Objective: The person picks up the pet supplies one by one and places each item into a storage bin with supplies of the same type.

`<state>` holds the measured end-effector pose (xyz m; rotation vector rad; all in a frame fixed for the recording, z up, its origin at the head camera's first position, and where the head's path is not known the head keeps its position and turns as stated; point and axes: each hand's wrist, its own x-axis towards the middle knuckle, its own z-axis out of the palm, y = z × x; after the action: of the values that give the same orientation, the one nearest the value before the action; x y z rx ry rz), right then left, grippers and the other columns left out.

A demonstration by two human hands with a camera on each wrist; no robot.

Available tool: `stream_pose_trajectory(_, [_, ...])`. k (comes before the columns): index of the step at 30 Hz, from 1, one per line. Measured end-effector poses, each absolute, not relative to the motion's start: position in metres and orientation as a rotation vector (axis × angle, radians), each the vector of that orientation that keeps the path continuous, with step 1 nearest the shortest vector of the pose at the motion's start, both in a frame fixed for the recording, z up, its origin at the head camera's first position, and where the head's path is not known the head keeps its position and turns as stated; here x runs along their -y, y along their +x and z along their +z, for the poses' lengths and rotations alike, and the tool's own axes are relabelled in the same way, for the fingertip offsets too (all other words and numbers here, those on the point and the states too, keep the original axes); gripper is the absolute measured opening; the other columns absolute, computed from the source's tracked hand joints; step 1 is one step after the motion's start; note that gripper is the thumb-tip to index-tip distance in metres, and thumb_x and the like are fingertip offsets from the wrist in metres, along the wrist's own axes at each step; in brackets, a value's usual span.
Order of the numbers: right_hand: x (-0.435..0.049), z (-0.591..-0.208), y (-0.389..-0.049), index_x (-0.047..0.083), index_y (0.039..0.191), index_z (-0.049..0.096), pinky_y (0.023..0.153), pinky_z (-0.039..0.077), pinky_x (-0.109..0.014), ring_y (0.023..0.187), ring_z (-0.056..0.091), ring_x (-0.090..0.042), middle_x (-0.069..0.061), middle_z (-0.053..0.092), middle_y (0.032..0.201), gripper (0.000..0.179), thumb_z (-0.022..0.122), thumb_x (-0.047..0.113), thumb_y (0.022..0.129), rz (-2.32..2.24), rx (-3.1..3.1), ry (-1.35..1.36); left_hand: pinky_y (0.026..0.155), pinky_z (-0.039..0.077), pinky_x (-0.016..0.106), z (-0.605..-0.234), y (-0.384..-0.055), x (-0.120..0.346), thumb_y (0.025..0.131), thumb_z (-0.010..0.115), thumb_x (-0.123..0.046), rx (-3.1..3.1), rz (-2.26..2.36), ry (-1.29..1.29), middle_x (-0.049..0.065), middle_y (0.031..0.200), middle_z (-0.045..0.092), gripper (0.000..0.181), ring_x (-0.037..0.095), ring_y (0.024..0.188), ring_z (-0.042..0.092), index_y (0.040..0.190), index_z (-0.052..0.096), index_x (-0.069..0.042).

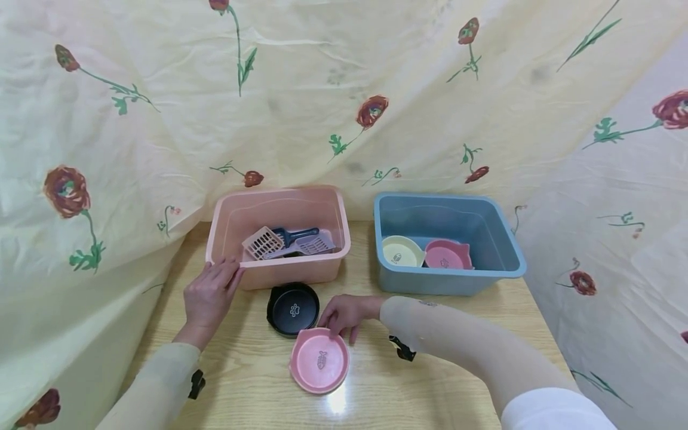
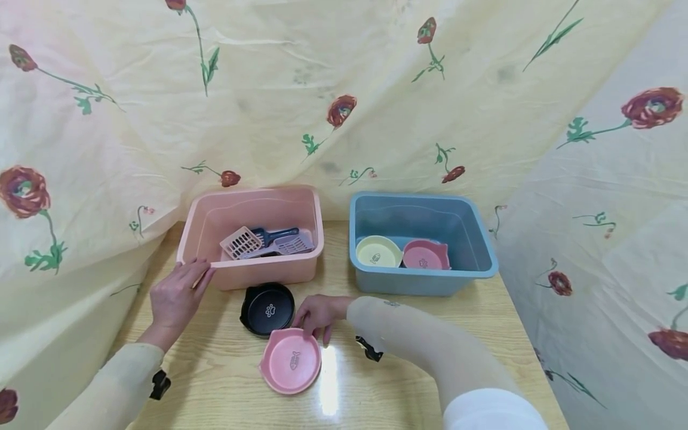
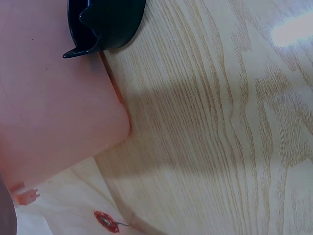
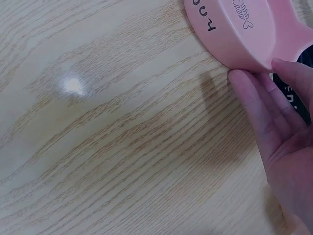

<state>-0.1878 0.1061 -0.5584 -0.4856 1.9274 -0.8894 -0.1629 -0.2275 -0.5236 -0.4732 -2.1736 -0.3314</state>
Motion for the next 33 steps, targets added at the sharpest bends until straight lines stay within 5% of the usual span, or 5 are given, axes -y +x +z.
stream_pose_trajectory(25, [-0.114,-0.559,-0.191,0.014,0.121,0.081,0.056,0.064,-0.034,0.058,0.07,-0.015,0.0,0.077,0.086,0.038,0.066,-0.01,0.096,-0.846,-2.009,-0.61,0.081,0.062,0.064,-0.523,-0.163,0.225,0.086,0.087,-0.012,2.168,-0.344,-0.478,0.02,0.108,0.079,0.019,0.043,0.089,0.079,0.1,0.08,-0.002])
stream_pose_trajectory(33, [-0.124,-0.536,-0.19,0.017,0.124,0.08,0.065,0.067,-0.042,0.065,0.073,-0.016,0.001,0.075,0.094,0.037,0.068,-0.005,0.098,-0.839,-2.006,-0.621,0.081,0.063,0.064,-0.522,-0.162,0.226,0.085,0.088,-0.012,2.17,-0.344,-0.479,0.021,0.107,0.08,0.02,0.043,0.09,0.079,0.1,0.08,-0.001])
